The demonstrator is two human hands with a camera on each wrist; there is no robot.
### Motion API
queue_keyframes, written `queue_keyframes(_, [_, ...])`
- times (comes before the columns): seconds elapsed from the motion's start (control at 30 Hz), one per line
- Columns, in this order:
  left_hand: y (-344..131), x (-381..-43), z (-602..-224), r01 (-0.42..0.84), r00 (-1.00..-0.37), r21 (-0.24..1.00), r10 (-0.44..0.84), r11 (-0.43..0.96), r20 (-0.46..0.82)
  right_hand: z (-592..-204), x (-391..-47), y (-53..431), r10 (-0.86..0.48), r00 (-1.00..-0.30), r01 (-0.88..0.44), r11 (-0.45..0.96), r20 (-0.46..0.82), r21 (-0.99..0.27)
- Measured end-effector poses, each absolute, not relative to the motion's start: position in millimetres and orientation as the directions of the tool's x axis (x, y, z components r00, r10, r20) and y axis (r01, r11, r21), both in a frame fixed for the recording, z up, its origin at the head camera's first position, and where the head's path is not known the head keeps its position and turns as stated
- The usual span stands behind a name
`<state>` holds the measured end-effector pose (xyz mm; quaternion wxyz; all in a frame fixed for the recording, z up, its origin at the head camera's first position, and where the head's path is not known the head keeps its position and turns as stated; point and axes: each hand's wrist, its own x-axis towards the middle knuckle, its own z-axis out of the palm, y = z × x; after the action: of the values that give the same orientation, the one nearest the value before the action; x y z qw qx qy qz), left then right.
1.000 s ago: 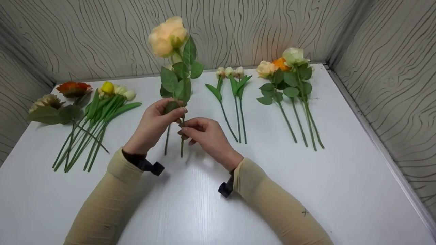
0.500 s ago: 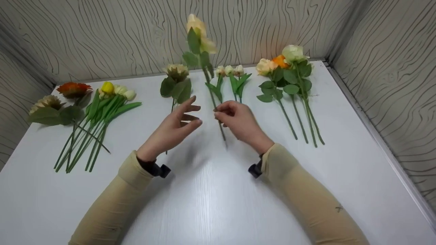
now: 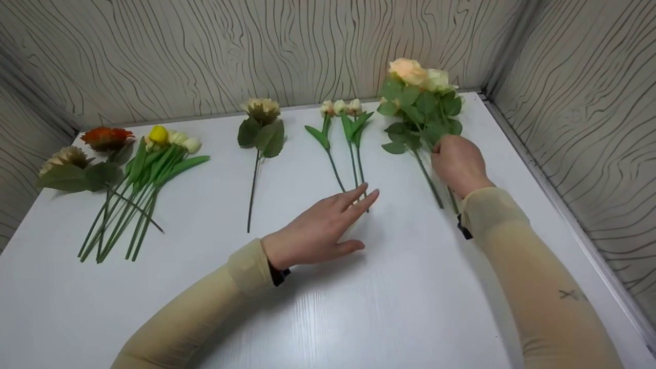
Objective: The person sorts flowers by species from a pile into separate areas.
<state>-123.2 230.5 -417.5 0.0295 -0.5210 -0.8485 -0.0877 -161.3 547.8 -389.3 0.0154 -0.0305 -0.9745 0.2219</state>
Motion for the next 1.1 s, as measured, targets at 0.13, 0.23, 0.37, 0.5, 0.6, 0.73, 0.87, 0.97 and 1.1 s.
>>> queue_keyframes(0.13, [230.9, -120.9, -419.9, 0.893, -0.448, 0.109, 0.888, 0.437, 0.106, -400.5, -163.4, 552.4, 0.063, -0.998, 0.055, 0.909, 0.005, -0.414])
queue_keyframes(0.23, [228.6, -122.1, -419.5, 0.89, -0.449, 0.129, 0.889, 0.437, 0.088, -406.1, -164.2, 553.4, 0.058, -0.998, 0.053, 0.91, 0.0, -0.41])
queue_keyframes(0.37, [224.9, -124.4, -418.0, 0.887, -0.449, 0.156, 0.89, 0.434, 0.08, -410.1, -164.3, 554.4, 0.048, -0.999, 0.049, 0.911, -0.012, -0.41])
queue_keyframes(0.5, [220.8, -126.9, -415.8, 0.885, -0.453, 0.159, 0.888, 0.437, 0.081, -410.8, -164.4, 554.5, 0.045, -0.999, 0.052, 0.907, -0.026, -0.417])
queue_keyframes(0.6, [216.0, -130.1, -414.0, 0.875, -0.471, 0.167, 0.879, 0.454, 0.077, -409.4, -163.5, 553.4, 0.057, -0.998, 0.057, 0.905, -0.013, -0.422])
queue_keyframes(0.73, [205.1, -137.6, -411.0, 0.844, -0.523, 0.189, 0.848, 0.501, 0.087, -406.6, -161.9, 550.6, 0.077, -0.996, 0.055, 0.894, 0.033, -0.445])
queue_keyframes(0.87, [185.5, -149.8, -408.4, 0.792, -0.6, 0.226, 0.79, 0.567, 0.122, -403.7, -161.7, 539.5, 0.098, -0.992, 0.045, 0.877, 0.086, -0.479])
queue_keyframes(0.97, [162.7, -161.2, -407.1, 0.73, -0.676, 0.268, 0.721, 0.628, 0.153, -401.3, -162.7, 523.3, 0.108, -0.987, 0.031, 0.86, 0.122, -0.509])
queue_keyframes(1.1, [119.4, -176.8, -406.5, 0.626, -0.779, 0.319, 0.59, 0.712, 0.212, -399.9, -162.8, 490.6, 0.086, -0.982, -0.022, 0.836, 0.169, -0.548])
